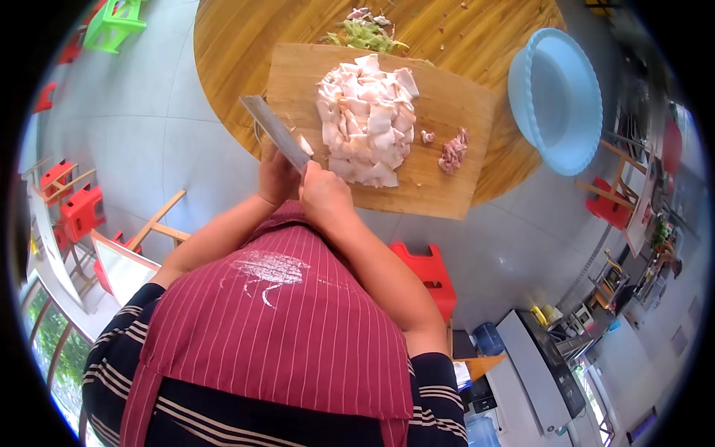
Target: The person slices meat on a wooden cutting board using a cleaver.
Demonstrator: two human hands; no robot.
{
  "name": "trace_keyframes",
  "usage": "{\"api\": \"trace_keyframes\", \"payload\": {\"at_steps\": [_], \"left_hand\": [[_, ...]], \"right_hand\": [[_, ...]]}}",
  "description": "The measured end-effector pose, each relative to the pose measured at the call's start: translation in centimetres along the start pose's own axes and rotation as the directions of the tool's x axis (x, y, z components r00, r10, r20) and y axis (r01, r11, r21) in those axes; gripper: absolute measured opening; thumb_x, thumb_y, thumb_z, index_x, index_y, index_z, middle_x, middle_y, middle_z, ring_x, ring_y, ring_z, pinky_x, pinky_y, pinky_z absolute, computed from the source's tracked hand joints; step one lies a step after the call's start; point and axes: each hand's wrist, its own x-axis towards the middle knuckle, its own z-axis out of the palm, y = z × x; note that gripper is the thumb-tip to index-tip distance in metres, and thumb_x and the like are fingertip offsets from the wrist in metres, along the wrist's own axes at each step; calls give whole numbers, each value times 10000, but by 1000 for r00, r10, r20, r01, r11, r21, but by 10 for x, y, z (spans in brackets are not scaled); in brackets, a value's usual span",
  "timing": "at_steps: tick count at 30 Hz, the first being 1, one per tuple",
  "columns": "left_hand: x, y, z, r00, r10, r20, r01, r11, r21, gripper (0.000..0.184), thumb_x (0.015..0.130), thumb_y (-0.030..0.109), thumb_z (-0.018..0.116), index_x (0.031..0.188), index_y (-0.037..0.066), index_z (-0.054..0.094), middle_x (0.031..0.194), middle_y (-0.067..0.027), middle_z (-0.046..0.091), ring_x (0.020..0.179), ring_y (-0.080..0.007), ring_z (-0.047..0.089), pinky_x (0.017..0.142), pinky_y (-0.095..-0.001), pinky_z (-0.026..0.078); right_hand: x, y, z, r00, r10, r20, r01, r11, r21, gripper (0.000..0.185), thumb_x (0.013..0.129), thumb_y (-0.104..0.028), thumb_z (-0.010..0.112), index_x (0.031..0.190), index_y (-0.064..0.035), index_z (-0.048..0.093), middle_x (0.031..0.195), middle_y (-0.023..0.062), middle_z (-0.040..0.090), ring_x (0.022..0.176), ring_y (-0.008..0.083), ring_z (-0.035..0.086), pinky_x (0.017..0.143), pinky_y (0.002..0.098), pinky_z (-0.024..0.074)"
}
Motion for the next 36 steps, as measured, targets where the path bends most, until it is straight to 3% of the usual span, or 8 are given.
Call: {"api": "trace_keyframes", "payload": {"at_steps": [7, 13, 24, 30, 32, 33, 34, 36], "left_hand": [[-1, -5, 1, 1000, 5, -12, -6, 998, -60, 287, 755, 89, 664, 1030, 76, 582, 918, -132, 582, 762, -332, 597, 625, -403, 497], [4, -2, -3, 996, 80, -27, -81, 994, -74, 260, 751, 73, 652, 1000, 65, 579, 895, -129, 581, 737, -331, 586, 615, -403, 490], [2, -3, -2, 1000, 16, 13, -14, 994, -112, 264, 760, 56, 635, 1020, 58, 588, 959, -147, 594, 785, -345, 598, 658, -408, 503], [-2, -11, -1, 998, 43, 48, -38, 996, -86, 275, 778, 59, 633, 1049, 54, 584, 985, -154, 593, 847, -350, 601, 706, -397, 504], [-1, -6, -8, 998, 50, 45, -44, 991, -125, 278, 784, 54, 643, 1055, 55, 583, 976, -145, 593, 854, -341, 604, 718, -391, 506], [0, -5, -9, 995, 101, -1, -100, 986, -135, 277, 782, 44, 648, 1050, 57, 582, 969, -139, 592, 848, -332, 604, 719, -387, 506], [-2, -5, -10, 988, 144, -47, -149, 979, -141, 276, 780, 34, 652, 1046, 59, 581, 961, -132, 591, 842, -323, 605, 719, -383, 506], [-3, -6, -10, 991, 119, -57, -127, 980, -153, 274, 779, 22, 650, 1042, 60, 580, 957, -128, 588, 839, -317, 604, 717, -377, 507]], "right_hand": [[-52, 32, -6, 987, 105, 125, -105, 994, -4, 249, 828, -150, 512, 1031, -7, 519, 819, 264, 639, 787, 448, 617, 723, 530, 485], [5, 20, 12, 999, -46, 18, 45, 998, 46, 290, 819, -126, 556, 1090, -27, 528, 813, 273, 626, 774, 458, 605, 719, 537, 479], [-31, 35, 6, 984, 138, 110, -136, 990, -23, 246, 807, -125, 552, 1022, -12, 515, 854, 276, 636, 823, 449, 618, 742, 529, 483], [45, 24, 16, 998, -60, -24, 61, 998, 28, 200, 806, -149, 556, 925, 9, 586, 800, 283, 628, 808, 462, 608, 740, 518, 485], [49, 50, 2, 964, -251, -93, 261, 957, 125, 225, 797, -179, 580, 892, 21, 618, 795, 270, 635, 768, 449, 612, 708, 503, 488], [39, 49, -15, 999, 17, 41, -25, 976, 217, 249, 811, -188, 592, 921, 33, 627, 780, 250, 641, 735, 420, 620, 671, 479, 490], [28, 52, -26, 999, 16, 47, -25, 977, 213, 249, 811, -188, 592, 921, 33, 627, 780, 250, 641, 735, 420, 620, 671, 479, 490], [1, 54, -37, 953, 287, 98, -288, 757, 586, 245, 835, -190, 592, 937, 30, 625, 761, 237, 641, 711, 368, 645, 640, 453, 494]]}}
